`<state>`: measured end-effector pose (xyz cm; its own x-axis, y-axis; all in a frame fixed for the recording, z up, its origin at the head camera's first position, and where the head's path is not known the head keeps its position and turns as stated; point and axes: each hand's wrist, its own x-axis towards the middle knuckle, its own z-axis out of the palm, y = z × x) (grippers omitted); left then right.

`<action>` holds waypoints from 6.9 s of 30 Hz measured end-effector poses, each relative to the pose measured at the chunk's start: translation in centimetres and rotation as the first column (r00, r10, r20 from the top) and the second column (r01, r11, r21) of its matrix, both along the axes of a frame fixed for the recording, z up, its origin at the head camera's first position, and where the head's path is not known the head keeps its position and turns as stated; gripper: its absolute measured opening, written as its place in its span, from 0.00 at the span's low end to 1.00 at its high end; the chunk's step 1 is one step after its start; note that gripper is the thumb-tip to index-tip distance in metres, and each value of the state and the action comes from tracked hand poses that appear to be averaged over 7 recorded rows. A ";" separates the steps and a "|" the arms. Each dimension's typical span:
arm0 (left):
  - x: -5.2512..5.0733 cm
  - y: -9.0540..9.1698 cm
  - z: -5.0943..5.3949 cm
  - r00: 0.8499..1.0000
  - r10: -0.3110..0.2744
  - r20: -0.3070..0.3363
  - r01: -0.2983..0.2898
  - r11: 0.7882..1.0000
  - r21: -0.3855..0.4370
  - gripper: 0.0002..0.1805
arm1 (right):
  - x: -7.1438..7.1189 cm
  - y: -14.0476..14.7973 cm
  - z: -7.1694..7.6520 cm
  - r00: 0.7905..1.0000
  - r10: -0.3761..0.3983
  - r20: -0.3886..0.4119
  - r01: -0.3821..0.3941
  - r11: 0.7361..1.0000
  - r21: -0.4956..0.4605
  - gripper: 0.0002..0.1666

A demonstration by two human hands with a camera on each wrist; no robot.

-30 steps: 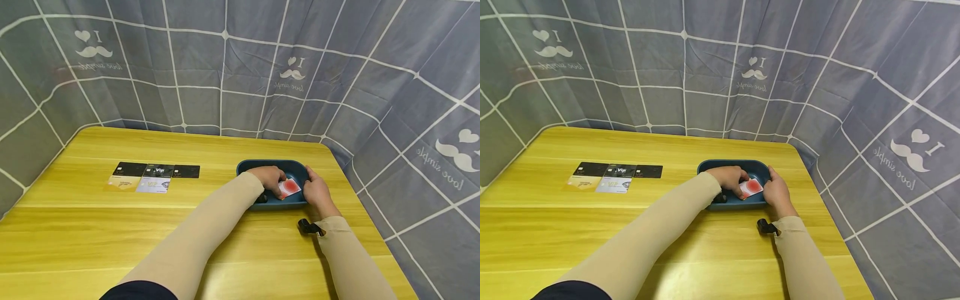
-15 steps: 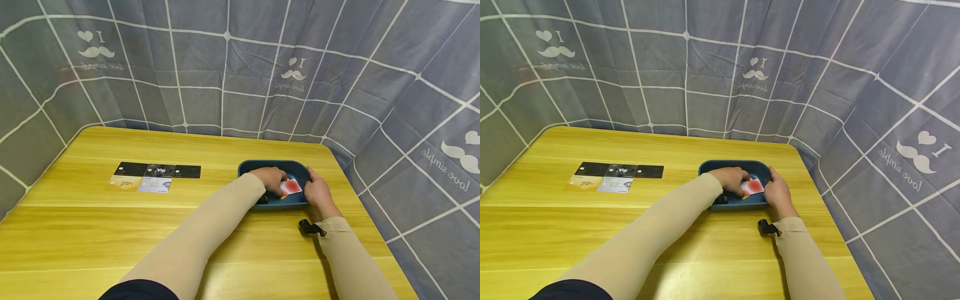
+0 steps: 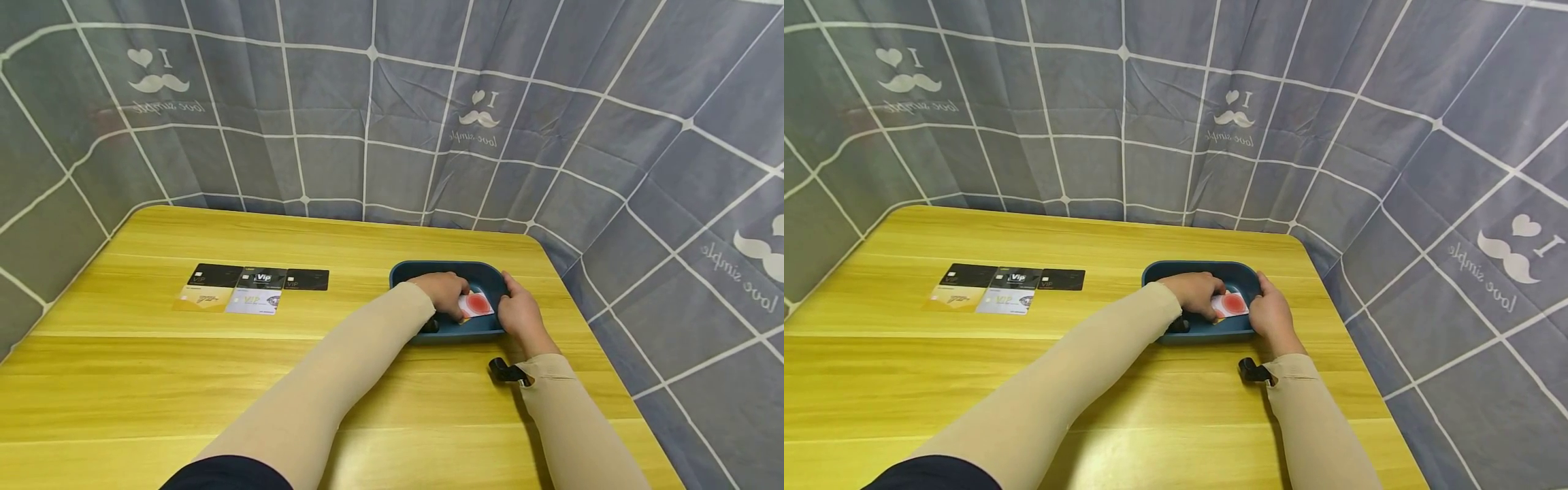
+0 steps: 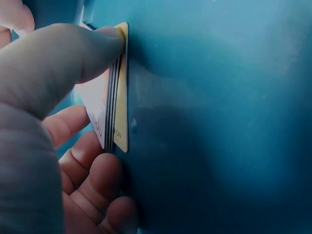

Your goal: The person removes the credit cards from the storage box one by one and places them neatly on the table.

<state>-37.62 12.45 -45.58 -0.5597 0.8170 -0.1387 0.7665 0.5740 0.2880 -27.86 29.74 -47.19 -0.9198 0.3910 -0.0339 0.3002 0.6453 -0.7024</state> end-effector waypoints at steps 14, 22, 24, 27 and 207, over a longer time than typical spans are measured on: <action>-0.6 0.1 -0.3 0.999 -0.012 0.052 0.009 0.999 0.048 0.30 | 0.1 0.0 0.0 1.000 0.012 -0.006 -0.012 1.000 0.015 0.39; -0.5 0.1 -0.4 0.998 -0.007 0.055 0.004 0.999 0.046 0.31 | 0.1 0.1 0.0 1.000 0.016 -0.008 -0.016 1.000 0.014 0.40; -0.5 0.1 -0.3 0.999 -0.004 0.051 0.001 0.999 0.046 0.31 | 0.1 0.1 0.0 1.000 0.017 -0.012 -0.017 1.000 0.016 0.40; -0.6 0.2 -0.3 0.999 0.000 0.052 -0.002 0.999 0.042 0.31 | 0.1 0.1 0.0 1.000 0.015 -0.010 -0.015 1.000 0.015 0.39; -0.5 -33.7 0.7 0.970 0.240 0.024 -0.241 0.963 0.116 0.21 | 1.5 -0.4 0.4 0.999 0.043 0.033 -0.044 0.998 0.034 0.40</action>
<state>-38.08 -21.22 -44.91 -0.7411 0.6691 -0.0561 0.6067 0.7030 0.3710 -26.35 29.34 -46.81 -0.9345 0.3524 -0.0511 0.2939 0.6823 -0.6693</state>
